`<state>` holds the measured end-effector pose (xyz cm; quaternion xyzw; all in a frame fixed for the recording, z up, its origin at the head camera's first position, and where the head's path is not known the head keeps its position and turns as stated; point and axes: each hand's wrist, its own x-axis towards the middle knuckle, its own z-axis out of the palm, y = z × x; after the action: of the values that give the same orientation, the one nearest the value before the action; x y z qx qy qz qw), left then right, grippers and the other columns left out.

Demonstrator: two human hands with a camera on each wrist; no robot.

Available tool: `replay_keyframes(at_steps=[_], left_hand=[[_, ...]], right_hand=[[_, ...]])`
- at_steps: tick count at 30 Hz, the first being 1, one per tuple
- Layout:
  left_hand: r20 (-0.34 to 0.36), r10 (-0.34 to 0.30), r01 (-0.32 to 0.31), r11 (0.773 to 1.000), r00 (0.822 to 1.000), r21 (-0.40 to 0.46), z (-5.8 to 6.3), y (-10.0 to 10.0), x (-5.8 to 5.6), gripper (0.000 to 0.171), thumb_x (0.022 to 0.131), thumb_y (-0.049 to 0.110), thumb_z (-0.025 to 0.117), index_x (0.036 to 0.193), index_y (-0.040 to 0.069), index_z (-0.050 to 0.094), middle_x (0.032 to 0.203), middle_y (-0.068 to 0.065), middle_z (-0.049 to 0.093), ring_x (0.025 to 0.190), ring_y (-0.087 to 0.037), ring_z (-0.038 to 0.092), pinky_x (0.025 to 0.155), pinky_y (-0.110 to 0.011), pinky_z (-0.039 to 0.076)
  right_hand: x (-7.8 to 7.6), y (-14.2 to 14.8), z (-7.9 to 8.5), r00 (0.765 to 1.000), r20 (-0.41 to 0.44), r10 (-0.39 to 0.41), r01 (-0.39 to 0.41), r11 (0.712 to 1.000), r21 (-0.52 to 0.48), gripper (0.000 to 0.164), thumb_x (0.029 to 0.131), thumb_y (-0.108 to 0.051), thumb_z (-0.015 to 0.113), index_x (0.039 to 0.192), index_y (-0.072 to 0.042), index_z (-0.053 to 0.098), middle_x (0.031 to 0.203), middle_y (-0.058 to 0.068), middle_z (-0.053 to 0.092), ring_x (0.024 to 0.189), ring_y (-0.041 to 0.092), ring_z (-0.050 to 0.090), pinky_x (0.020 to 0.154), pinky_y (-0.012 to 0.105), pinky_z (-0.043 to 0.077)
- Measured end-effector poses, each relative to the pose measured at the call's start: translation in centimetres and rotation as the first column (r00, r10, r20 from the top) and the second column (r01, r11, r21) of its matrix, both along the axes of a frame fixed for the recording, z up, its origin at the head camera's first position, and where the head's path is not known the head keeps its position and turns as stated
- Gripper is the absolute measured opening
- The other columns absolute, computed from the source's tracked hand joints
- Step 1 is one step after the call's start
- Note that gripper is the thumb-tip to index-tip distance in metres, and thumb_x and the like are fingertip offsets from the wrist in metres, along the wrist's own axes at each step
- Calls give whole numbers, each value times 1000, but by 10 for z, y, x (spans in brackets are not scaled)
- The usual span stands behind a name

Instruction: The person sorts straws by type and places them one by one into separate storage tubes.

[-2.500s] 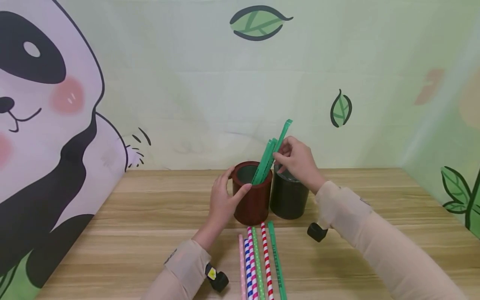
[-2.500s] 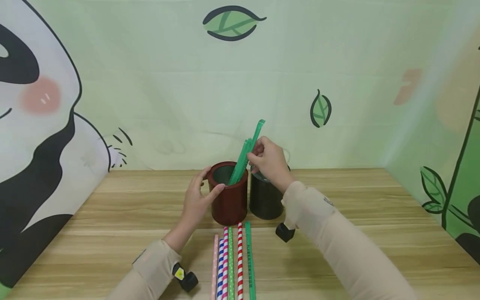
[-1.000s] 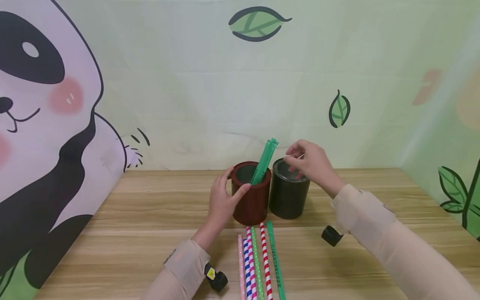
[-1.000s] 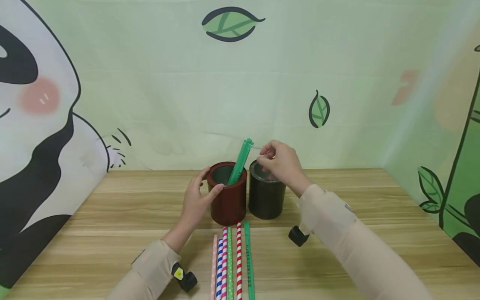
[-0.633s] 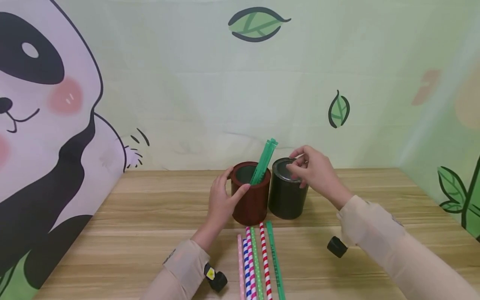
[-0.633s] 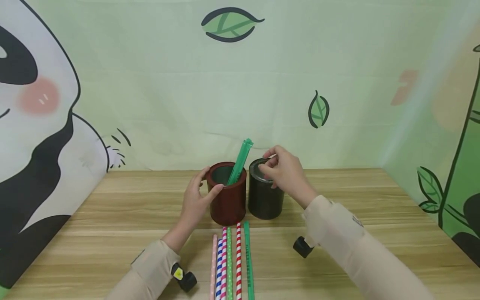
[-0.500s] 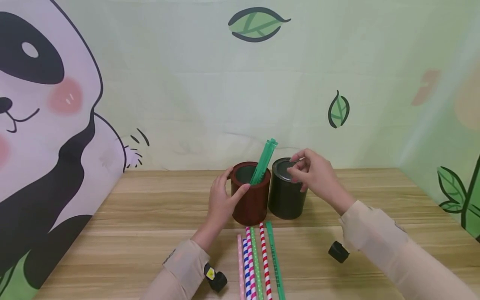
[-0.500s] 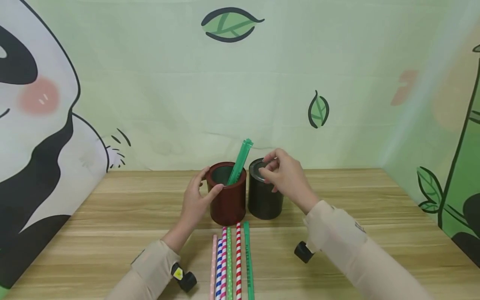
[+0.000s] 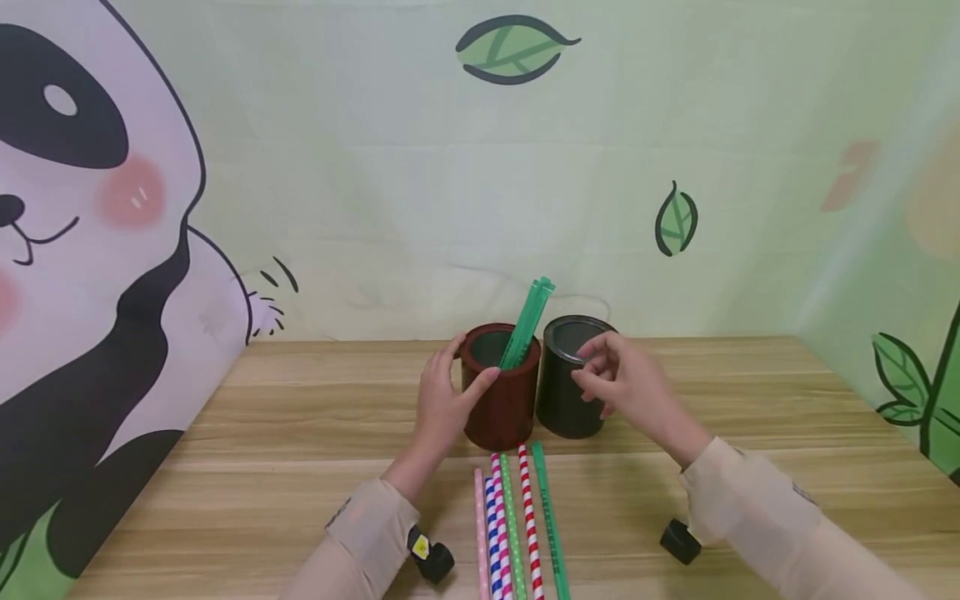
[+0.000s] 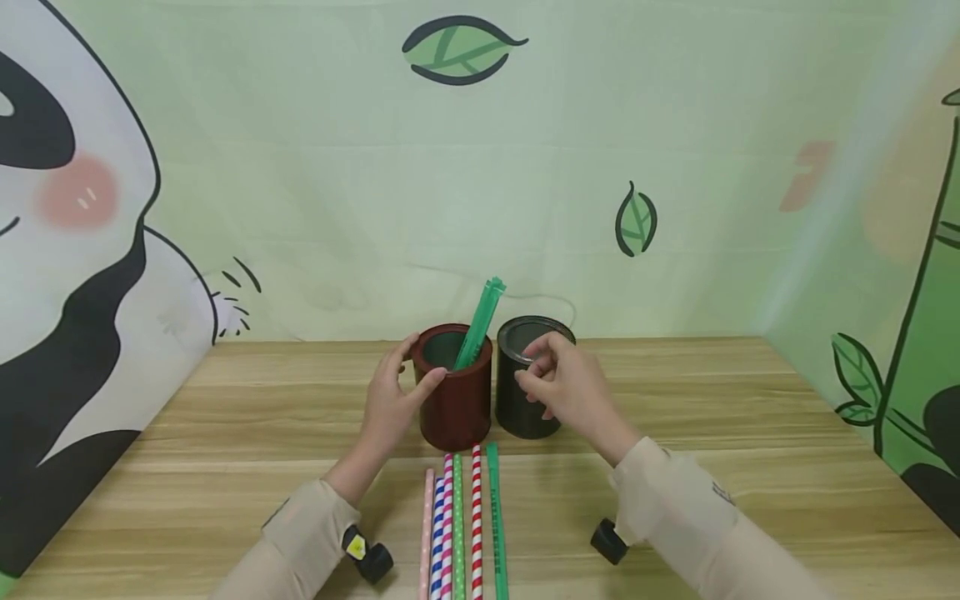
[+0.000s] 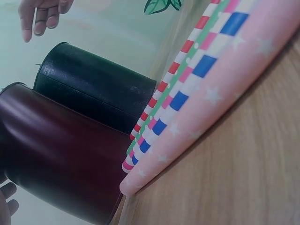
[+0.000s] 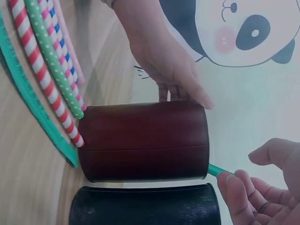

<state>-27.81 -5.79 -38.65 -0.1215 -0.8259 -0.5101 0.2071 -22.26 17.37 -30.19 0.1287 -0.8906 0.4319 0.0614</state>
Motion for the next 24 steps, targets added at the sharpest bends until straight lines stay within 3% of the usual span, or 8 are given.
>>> replay_keyframes(at_steps=[5,13,24], left_hand=[[0,-1,1,1000,1000,3,-1,0,-1,72,85,39,70,144,9,43,139,-14,52,130,-31,47,107,-53,40],[8,0,0,1000,1000,1,0,0,0,72,85,40,70,144,9,42,141,-14,51,131,-31,46,107,-53,40],[7,-6,6,1000,1000,5,1,0,1,71,85,37,71,144,8,42,140,-15,52,130,-33,46,107,-54,40]], right_hand=[[6,0,-7,1000,25,9,-9,1000,-7,29,90,-11,64,112,4,52,85,14,63,72,28,64,52,28,53],[12,-4,-21,998,56,39,-40,999,6,26,90,-13,65,108,2,54,84,11,62,67,17,60,53,32,53],[17,-12,-44,993,79,86,-85,996,-8,25,87,-8,66,108,2,54,82,9,61,64,18,55,49,28,51]])
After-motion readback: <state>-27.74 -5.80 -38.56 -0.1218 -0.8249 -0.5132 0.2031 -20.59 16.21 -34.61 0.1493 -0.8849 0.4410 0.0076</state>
